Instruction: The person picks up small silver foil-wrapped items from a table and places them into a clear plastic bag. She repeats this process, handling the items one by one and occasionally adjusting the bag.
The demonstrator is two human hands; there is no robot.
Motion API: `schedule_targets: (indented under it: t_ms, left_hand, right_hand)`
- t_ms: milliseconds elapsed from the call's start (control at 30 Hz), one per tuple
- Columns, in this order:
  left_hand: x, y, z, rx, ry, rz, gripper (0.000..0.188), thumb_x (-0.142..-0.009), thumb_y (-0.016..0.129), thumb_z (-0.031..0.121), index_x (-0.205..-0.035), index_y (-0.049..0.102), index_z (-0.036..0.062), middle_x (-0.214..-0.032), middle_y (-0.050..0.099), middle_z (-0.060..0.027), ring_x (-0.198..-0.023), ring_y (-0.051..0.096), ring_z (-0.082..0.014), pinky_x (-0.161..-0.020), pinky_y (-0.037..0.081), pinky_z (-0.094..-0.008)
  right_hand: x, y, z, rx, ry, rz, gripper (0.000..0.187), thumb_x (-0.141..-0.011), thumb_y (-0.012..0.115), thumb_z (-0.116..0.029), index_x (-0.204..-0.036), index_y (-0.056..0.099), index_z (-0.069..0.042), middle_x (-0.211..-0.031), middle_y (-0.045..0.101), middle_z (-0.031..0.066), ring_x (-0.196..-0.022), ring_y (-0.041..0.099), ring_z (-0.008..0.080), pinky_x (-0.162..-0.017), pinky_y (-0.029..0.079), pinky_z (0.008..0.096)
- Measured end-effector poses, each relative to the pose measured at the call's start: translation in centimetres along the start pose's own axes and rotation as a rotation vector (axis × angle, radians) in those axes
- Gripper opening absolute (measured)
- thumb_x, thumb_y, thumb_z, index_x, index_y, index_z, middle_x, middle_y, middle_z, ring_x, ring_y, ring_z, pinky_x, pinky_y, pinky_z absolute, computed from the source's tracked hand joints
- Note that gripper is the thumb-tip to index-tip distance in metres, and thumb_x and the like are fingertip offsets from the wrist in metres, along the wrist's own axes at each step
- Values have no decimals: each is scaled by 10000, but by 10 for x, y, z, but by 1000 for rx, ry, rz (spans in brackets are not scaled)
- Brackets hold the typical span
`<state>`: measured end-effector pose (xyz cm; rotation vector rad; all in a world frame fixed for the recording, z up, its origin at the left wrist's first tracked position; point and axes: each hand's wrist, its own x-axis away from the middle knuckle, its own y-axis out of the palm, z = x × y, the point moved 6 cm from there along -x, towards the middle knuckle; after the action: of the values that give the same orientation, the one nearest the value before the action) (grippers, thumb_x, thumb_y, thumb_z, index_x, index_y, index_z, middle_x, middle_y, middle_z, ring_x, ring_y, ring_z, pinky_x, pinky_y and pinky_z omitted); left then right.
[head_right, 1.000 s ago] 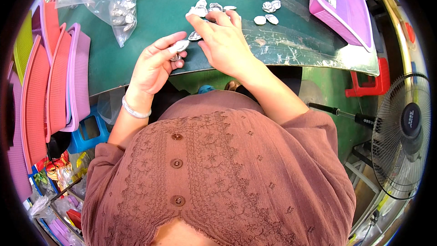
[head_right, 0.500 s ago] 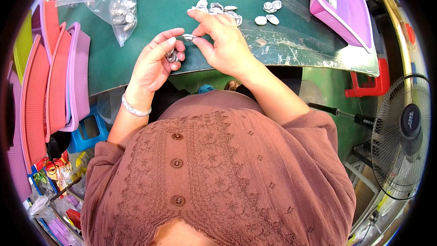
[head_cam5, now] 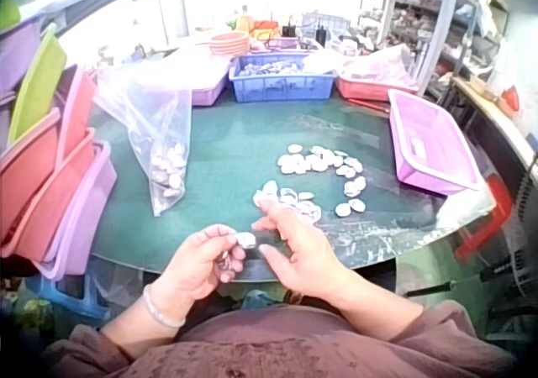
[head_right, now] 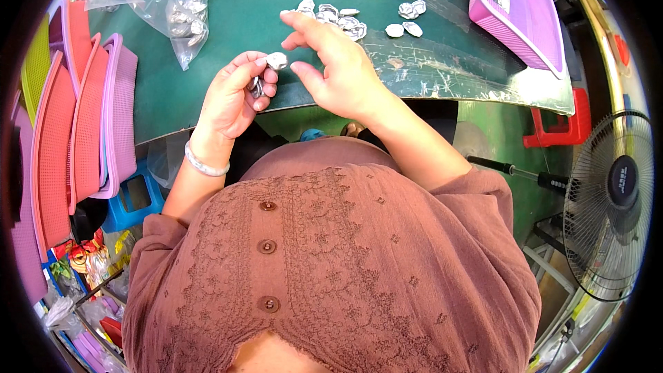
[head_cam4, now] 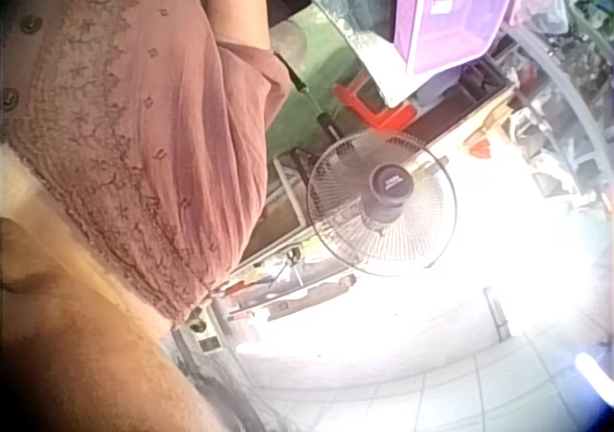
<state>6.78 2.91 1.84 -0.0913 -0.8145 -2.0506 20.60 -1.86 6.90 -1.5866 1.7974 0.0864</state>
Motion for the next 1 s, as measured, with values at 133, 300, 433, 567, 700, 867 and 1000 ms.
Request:
schedule_targets:
  t_ms: [133,300,433,567,700,867,1000]
  left_hand:
    - [-1,-3,-1,13,-17,-25,99,-876,488,132,-889,525,42,-717,579,-44,-575,546,-103,-413,388,-187]
    - [0,0,0,-9,-25,-52,115,-876,491,158,-869,519,46,-710,574,-49,-571,545,-111,-401,377,-191]
    - [1,3,1,-27,-28,-83,137,-884,490,187,-850,517,56,-707,570,-48,-567,543,-114,-406,372,-195]
    - [0,4,-1,-89,-23,-75,165,-891,495,221,-866,529,61,-710,569,-37,-575,542,-109,-428,380,-201]
    - [0,7,-2,-113,4,-66,172,-892,502,228,-892,541,61,-714,572,-30,-591,542,-103,-449,387,-201]
    - [1,4,-2,-91,0,-57,156,-892,502,212,-909,542,62,-724,577,-31,-603,543,-106,-465,394,-208]
    - [1,2,-2,-52,-13,-30,150,-891,498,200,-907,541,58,-736,576,-37,-617,546,-117,-476,399,-215]
  right_hand:
    - [0,4,-9,103,-83,-34,576,-703,615,9,-1242,427,-73,-895,598,86,-783,549,270,-708,446,352]
    - [-1,7,-18,250,-248,-34,587,-690,622,8,-1240,423,-45,-808,588,88,-726,531,275,-661,434,351]
    - [1,7,-13,272,-245,-18,570,-716,608,3,-1248,410,-37,-784,589,95,-695,537,273,-641,438,337]
    - [2,4,-5,21,40,-1,548,-756,578,-4,-1266,382,-46,-771,601,104,-675,571,244,-630,450,304]
    - [3,4,6,-147,227,-36,532,-775,561,-18,-1270,371,-55,-767,617,98,-680,592,192,-633,460,279]
    - [2,3,7,-93,191,-40,495,-786,556,-37,-1252,392,-50,-777,624,94,-683,597,186,-660,466,291]
    - [-9,-6,7,151,176,6,460,-810,549,-31,-1251,420,-58,-849,624,73,-855,569,154,-808,416,261]
